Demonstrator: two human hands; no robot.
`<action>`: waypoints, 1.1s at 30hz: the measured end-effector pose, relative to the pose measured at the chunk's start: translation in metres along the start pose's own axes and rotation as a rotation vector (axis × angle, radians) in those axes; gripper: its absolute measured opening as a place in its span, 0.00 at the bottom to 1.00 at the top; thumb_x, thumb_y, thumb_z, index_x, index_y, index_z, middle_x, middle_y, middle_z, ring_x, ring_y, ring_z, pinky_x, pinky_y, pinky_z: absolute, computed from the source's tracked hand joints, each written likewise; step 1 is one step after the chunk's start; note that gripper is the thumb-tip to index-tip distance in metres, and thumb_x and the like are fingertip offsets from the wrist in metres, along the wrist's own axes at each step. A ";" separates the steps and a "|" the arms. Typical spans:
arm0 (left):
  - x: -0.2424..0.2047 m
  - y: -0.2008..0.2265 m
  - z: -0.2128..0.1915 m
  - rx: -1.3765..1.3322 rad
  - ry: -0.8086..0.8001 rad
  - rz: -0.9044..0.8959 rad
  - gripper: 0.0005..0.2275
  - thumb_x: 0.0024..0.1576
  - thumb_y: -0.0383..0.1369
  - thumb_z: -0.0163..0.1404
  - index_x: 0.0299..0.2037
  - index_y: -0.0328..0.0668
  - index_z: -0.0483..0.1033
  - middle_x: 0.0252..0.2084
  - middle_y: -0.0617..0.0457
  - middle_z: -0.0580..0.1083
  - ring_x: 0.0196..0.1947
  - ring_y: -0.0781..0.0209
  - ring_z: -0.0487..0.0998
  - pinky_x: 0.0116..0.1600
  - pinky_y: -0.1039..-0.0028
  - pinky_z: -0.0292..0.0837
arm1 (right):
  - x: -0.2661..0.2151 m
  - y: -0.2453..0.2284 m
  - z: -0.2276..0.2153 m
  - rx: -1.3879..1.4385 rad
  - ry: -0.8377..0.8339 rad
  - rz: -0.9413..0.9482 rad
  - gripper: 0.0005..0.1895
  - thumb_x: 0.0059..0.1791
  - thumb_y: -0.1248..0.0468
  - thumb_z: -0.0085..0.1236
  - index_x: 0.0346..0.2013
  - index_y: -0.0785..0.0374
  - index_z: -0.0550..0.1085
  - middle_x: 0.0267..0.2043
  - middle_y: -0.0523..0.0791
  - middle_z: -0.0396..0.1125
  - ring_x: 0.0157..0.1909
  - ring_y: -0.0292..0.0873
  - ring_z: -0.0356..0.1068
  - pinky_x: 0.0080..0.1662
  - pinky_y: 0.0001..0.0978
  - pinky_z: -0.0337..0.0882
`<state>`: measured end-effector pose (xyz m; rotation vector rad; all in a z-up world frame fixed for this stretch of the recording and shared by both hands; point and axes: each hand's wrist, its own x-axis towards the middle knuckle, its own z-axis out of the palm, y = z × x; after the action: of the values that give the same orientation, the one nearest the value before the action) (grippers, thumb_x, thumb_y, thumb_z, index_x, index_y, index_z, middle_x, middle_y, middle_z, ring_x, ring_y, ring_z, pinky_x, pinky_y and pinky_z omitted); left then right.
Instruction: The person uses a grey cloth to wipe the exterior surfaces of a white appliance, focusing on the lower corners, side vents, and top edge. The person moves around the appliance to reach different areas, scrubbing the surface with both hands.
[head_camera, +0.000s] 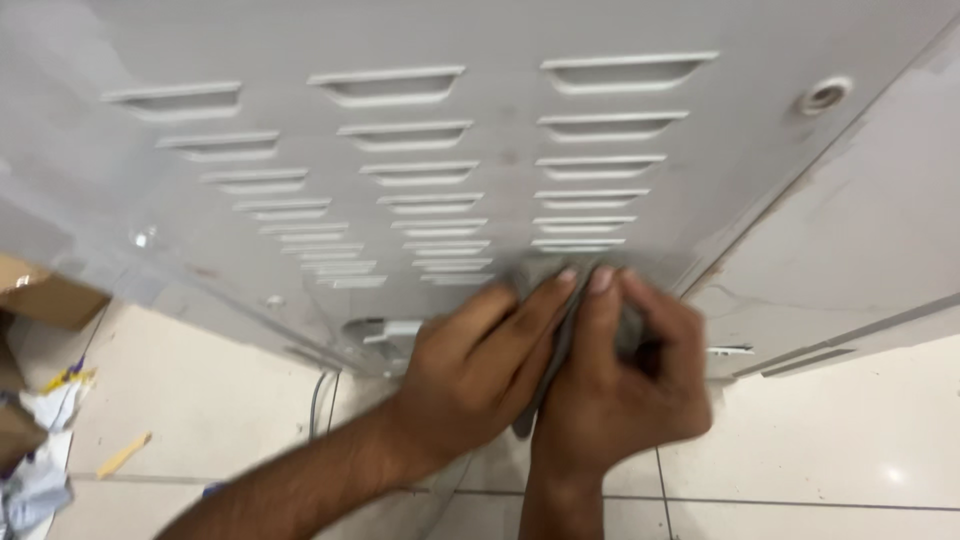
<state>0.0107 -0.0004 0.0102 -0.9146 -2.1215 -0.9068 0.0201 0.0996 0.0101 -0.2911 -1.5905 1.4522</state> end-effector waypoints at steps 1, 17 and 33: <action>-0.002 -0.001 -0.001 -0.025 0.007 -0.002 0.14 0.66 0.23 0.53 0.61 0.29 0.73 0.38 0.51 0.72 0.31 0.66 0.75 0.34 0.77 0.75 | 0.003 -0.002 0.004 0.050 -0.003 -0.020 0.03 0.56 0.76 0.64 0.44 0.71 0.78 0.41 0.46 0.74 0.40 0.34 0.72 0.45 0.23 0.72; -0.001 0.020 0.030 0.182 0.384 -0.285 0.12 0.63 0.22 0.55 0.55 0.45 0.80 0.40 0.53 0.75 0.32 0.66 0.80 0.34 0.79 0.78 | 0.004 -0.007 0.003 0.147 -0.120 -0.033 0.05 0.55 0.76 0.65 0.46 0.69 0.80 0.45 0.46 0.74 0.47 0.36 0.74 0.49 0.25 0.75; 0.017 0.041 0.046 0.220 0.488 -0.224 0.12 0.64 0.23 0.55 0.56 0.44 0.79 0.42 0.50 0.75 0.37 0.61 0.82 0.36 0.74 0.80 | 0.018 -0.001 -0.017 0.029 -0.154 -0.146 0.05 0.58 0.72 0.64 0.49 0.67 0.79 0.45 0.46 0.74 0.46 0.36 0.75 0.48 0.22 0.75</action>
<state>0.0212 0.0624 0.0117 -0.3055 -1.8654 -0.8766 0.0239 0.1233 0.0172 -0.0463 -1.6753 1.4109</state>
